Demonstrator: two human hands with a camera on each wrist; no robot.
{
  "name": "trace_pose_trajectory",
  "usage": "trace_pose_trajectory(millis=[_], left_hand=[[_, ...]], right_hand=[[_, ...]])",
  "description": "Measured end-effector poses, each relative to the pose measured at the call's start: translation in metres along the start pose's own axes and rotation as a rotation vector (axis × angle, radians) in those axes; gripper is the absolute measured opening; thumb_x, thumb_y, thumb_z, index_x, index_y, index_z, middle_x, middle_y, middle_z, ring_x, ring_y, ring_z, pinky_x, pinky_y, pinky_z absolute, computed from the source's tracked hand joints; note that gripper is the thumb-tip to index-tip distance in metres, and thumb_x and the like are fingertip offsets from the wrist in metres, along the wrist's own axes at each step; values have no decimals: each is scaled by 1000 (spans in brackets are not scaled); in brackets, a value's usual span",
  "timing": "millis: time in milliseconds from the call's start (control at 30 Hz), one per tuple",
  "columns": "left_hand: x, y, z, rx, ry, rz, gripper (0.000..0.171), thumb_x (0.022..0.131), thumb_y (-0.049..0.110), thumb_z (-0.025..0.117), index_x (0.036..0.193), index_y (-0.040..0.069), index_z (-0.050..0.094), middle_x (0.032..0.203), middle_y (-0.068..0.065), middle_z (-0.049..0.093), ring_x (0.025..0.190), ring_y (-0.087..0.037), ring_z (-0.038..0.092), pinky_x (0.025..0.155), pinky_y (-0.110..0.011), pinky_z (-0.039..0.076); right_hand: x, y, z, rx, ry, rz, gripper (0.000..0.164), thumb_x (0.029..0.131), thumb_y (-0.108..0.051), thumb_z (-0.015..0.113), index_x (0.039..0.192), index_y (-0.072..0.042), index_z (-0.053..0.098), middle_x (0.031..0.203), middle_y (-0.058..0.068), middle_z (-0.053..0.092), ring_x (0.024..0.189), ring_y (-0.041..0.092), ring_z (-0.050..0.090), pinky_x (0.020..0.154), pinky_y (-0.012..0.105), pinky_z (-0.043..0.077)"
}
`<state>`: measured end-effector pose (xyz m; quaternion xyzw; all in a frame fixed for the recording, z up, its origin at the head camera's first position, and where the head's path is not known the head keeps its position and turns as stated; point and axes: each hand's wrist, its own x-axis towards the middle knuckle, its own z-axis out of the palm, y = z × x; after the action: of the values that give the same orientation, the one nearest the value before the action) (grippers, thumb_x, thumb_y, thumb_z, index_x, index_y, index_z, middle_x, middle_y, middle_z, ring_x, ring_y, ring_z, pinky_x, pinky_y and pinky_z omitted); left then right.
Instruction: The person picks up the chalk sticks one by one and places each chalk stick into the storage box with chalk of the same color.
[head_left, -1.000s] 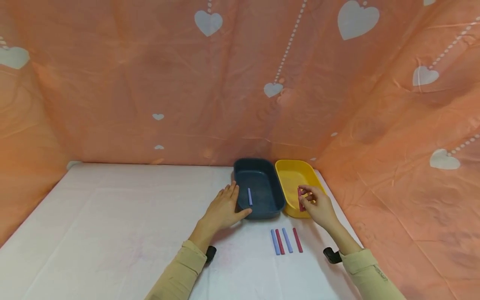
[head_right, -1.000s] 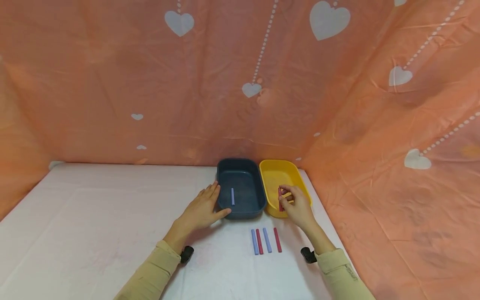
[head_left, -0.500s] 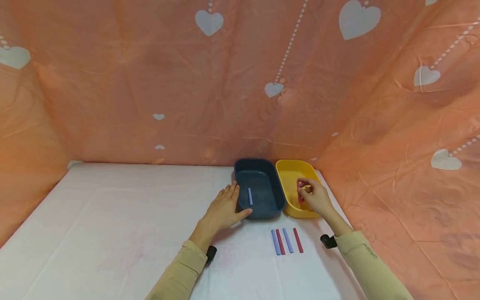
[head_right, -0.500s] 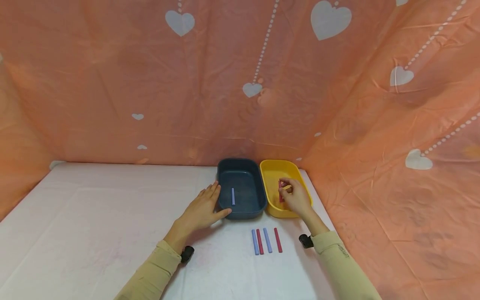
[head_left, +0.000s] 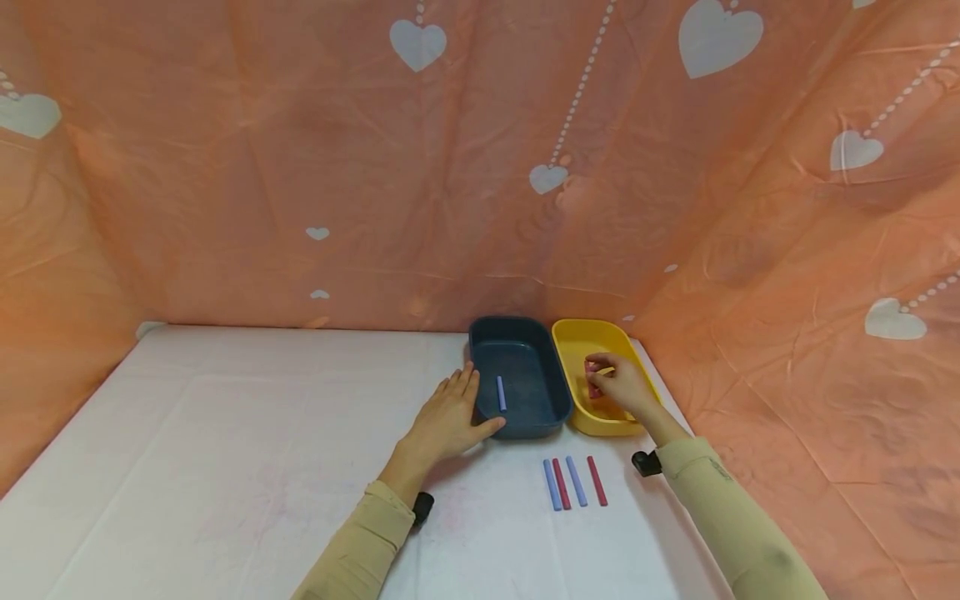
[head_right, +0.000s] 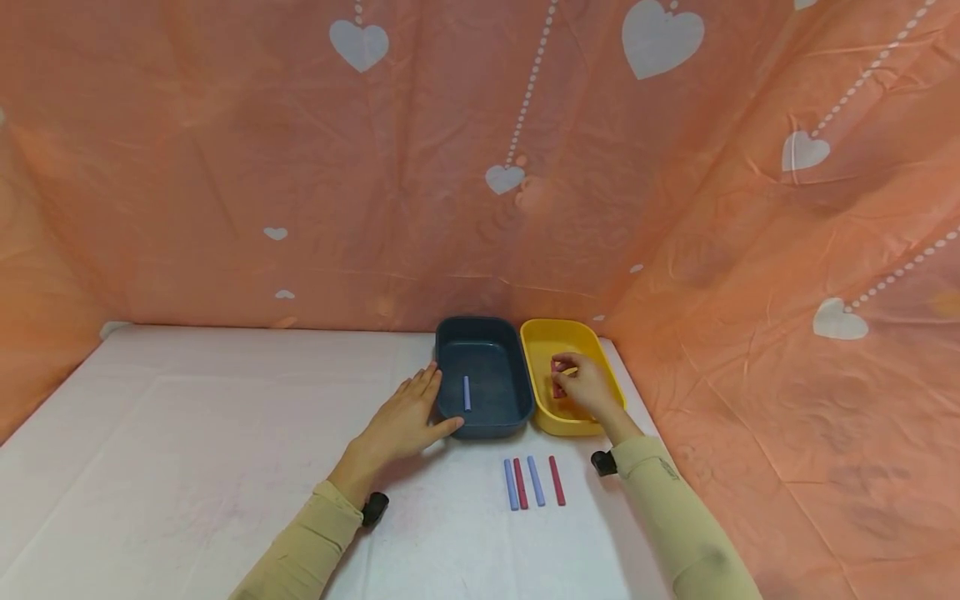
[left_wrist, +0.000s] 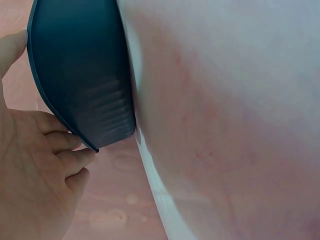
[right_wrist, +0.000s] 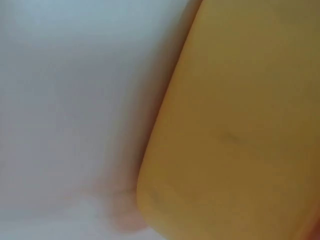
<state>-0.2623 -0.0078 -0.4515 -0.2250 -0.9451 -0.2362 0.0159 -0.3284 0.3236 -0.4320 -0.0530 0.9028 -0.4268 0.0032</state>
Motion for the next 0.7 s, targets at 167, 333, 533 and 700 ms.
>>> trace_pose_trajectory(millis=[167, 333, 533, 700], left_hand=[[0, 0, 0, -8, 12, 9, 97, 97, 60, 63, 158, -8, 32, 168, -25, 24, 155, -41, 26, 126, -52, 24], [-1, 1, -1, -11, 9, 7, 97, 97, 60, 62, 158, -9, 32, 168, -25, 23, 155, -40, 26, 126, -52, 24], [-1, 0, -1, -3, 10, 15, 97, 97, 60, 62, 158, -9, 32, 168, -25, 24, 155, -41, 27, 126, -51, 24], [0, -1, 0, 4, 4, 13, 97, 97, 61, 61, 159, -8, 32, 169, -24, 23, 155, -40, 26, 126, -51, 24]], right_hand=[[9, 5, 4, 24, -61, 48, 36, 102, 0, 62, 135, 12, 56, 113, 26, 63, 76, 19, 67, 70, 24, 60], [15, 7, 9, 16, -101, 94, 34, 102, -1, 62, 134, 10, 58, 113, 24, 64, 77, 21, 66, 71, 25, 59], [19, 8, 12, -11, -141, 97, 33, 101, 0, 61, 132, 11, 58, 112, 25, 64, 78, 23, 65, 71, 25, 58], [21, 9, 16, -29, -154, 107, 33, 100, 2, 61, 131, 12, 58, 109, 23, 65, 75, 22, 65, 70, 26, 58]])
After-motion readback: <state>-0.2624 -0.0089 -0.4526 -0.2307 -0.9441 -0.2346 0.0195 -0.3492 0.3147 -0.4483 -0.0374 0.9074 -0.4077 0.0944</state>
